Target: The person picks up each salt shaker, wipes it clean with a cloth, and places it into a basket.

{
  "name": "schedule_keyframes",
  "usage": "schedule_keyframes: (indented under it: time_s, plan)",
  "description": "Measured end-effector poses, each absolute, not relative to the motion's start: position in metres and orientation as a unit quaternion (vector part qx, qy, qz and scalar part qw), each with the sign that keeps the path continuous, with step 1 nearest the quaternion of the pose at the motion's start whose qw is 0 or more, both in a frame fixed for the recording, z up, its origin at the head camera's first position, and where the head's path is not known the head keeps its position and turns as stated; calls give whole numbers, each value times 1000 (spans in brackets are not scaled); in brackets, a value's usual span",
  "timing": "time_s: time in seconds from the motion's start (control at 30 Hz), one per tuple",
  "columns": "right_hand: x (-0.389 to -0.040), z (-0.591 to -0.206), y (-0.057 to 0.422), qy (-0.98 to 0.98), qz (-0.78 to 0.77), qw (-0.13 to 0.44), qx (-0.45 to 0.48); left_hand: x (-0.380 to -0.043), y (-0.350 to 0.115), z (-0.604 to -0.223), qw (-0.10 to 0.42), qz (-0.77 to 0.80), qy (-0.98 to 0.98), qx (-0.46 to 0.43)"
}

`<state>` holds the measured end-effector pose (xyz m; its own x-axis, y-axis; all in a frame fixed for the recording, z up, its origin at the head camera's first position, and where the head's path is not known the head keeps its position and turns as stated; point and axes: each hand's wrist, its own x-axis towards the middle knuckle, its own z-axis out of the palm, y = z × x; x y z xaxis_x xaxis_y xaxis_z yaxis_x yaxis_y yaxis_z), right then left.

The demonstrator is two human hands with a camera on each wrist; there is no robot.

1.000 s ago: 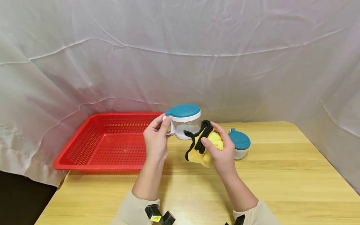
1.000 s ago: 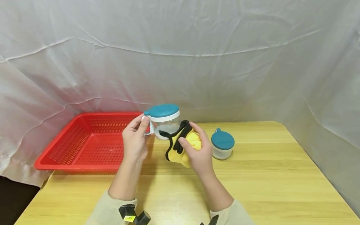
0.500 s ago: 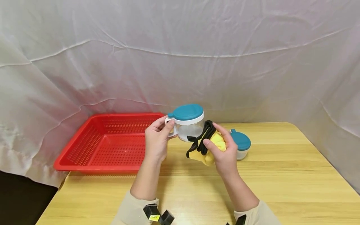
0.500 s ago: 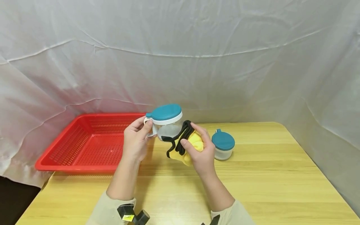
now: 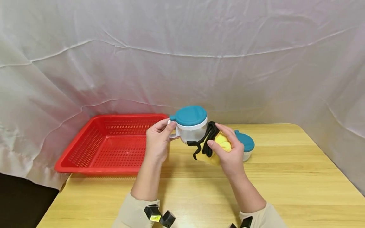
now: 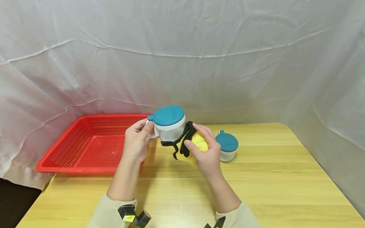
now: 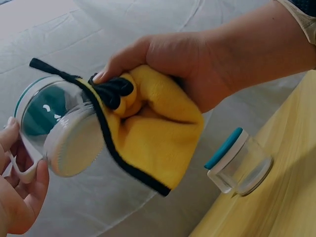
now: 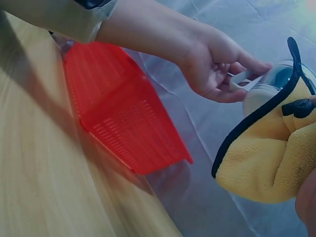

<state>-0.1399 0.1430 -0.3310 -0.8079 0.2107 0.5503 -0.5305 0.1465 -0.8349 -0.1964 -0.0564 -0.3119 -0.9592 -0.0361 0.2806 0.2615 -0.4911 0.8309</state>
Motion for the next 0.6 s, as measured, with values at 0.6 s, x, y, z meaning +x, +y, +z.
schedule_keyframes:
  time_s: [0.6]
  plan:
    - [-136,-316,152,-706,652,257,101,-196,-68,-314,30,-809,-561,-170]
